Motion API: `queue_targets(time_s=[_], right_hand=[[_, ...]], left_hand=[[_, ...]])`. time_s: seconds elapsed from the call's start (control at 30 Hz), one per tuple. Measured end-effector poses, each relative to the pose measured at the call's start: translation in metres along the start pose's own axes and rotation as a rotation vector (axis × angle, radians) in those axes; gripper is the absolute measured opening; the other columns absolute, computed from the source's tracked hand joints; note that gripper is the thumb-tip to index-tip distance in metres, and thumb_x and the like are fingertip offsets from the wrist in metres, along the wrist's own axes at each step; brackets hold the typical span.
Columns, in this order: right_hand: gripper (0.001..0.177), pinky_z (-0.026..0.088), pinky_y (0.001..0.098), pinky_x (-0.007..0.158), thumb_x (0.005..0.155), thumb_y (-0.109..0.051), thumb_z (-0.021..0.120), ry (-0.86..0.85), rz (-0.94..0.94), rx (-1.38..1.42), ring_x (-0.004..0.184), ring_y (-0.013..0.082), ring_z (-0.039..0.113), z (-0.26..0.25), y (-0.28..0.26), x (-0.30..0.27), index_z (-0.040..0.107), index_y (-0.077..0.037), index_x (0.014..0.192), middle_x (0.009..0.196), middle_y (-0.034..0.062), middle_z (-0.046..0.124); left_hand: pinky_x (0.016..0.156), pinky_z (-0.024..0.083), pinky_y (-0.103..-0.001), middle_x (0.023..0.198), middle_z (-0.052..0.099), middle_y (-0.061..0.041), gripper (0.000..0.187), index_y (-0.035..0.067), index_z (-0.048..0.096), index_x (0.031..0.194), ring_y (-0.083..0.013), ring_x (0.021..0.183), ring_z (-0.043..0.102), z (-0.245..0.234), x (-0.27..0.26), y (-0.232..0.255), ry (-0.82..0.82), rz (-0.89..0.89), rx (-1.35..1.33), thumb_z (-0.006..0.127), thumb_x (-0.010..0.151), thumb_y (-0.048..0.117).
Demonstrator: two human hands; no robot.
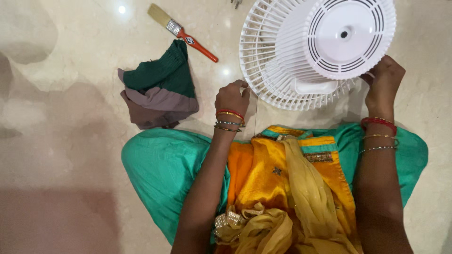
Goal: The person disassembles a white electric fan by removing the front grille and inner components, then reassembles it by placing the parts back in order and securing the grille.
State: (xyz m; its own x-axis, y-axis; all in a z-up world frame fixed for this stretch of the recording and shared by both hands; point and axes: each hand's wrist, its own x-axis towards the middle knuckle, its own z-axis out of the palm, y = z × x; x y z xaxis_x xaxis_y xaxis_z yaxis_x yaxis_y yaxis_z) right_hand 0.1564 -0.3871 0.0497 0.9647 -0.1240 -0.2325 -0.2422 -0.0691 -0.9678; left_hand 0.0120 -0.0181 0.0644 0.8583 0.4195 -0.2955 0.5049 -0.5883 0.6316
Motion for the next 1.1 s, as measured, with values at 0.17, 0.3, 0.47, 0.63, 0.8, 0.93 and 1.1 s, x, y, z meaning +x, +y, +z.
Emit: queue_targets(time_s=[0.17,0.3,0.47,0.63,0.8,0.93,1.1], right_hand=[[0.024,0.060,0.0317,0.088,0.110,-0.007,0.051,-0.163,0.268,-0.022,0.092,0.0149,0.067,-0.001,-0.035,0.018,0.066,0.003,0.125,0.107,0.0079,0.070],[0.035,0.059,0.0342,0.098,0.105,-0.002,0.046,-0.302,0.334,0.055,0.107,0.0196,0.071,-0.008,-0.050,0.022,0.058,0.006,0.137,0.123,0.0104,0.072],[0.032,0.057,0.0374,0.098,0.105,-0.006,0.055,-0.361,0.402,-0.029,0.107,0.0219,0.069,-0.016,-0.038,0.045,0.061,0.009,0.133,0.119,0.0130,0.071],[0.029,0.059,0.0379,0.095,0.100,-0.005,0.058,-0.447,0.321,-0.081,0.101,0.0215,0.070,-0.029,-0.014,0.069,0.063,0.008,0.126,0.115,0.0127,0.072],[0.026,0.057,0.0380,0.093,0.100,-0.003,0.056,-0.540,0.320,0.040,0.099,0.0202,0.069,-0.035,0.007,0.079,0.064,0.006,0.123,0.111,0.0105,0.072],[0.030,0.056,0.0383,0.093,0.100,-0.004,0.056,-0.557,0.398,0.163,0.102,0.0197,0.068,-0.032,0.004,0.079,0.063,0.005,0.128,0.116,0.0106,0.070],[0.038,0.059,0.0421,0.098,0.094,-0.001,0.055,-0.535,0.497,0.269,0.105,0.0235,0.070,-0.035,-0.019,0.080,0.061,0.002,0.132,0.119,0.0146,0.069]], left_hand=[[0.069,0.057,-0.048,0.089,0.076,-0.015,0.024,0.014,0.077,0.102,-0.0374,0.079,0.071,0.007,0.007,-0.007,0.044,0.140,-0.043,0.076,0.082,0.026],[0.068,0.056,-0.047,0.077,0.073,-0.015,0.027,0.013,0.076,0.106,-0.0363,0.074,0.071,0.014,0.013,-0.011,-0.070,0.125,-0.084,0.075,0.082,0.025],[0.066,0.056,-0.045,0.074,0.071,-0.016,0.021,0.010,0.076,0.100,-0.0355,0.071,0.070,0.015,0.016,-0.015,-0.079,0.137,-0.066,0.072,0.085,0.022],[0.065,0.056,-0.044,0.074,0.072,-0.015,0.018,0.008,0.077,0.096,-0.0346,0.070,0.070,0.016,0.021,-0.013,-0.043,0.120,-0.047,0.070,0.084,0.020],[0.064,0.055,-0.042,0.071,0.071,-0.016,0.019,0.007,0.077,0.098,-0.0333,0.066,0.070,0.017,0.028,-0.012,-0.048,0.057,-0.020,0.072,0.085,0.020],[0.062,0.054,-0.040,0.069,0.070,-0.014,0.022,0.008,0.078,0.101,-0.0289,0.062,0.068,0.018,0.034,-0.017,-0.040,0.008,-0.030,0.074,0.083,0.021],[0.050,0.041,-0.032,0.058,0.056,-0.005,0.030,0.007,0.077,0.114,-0.0165,0.050,0.052,0.021,0.045,-0.029,-0.067,-0.072,-0.269,0.068,0.089,0.022]])
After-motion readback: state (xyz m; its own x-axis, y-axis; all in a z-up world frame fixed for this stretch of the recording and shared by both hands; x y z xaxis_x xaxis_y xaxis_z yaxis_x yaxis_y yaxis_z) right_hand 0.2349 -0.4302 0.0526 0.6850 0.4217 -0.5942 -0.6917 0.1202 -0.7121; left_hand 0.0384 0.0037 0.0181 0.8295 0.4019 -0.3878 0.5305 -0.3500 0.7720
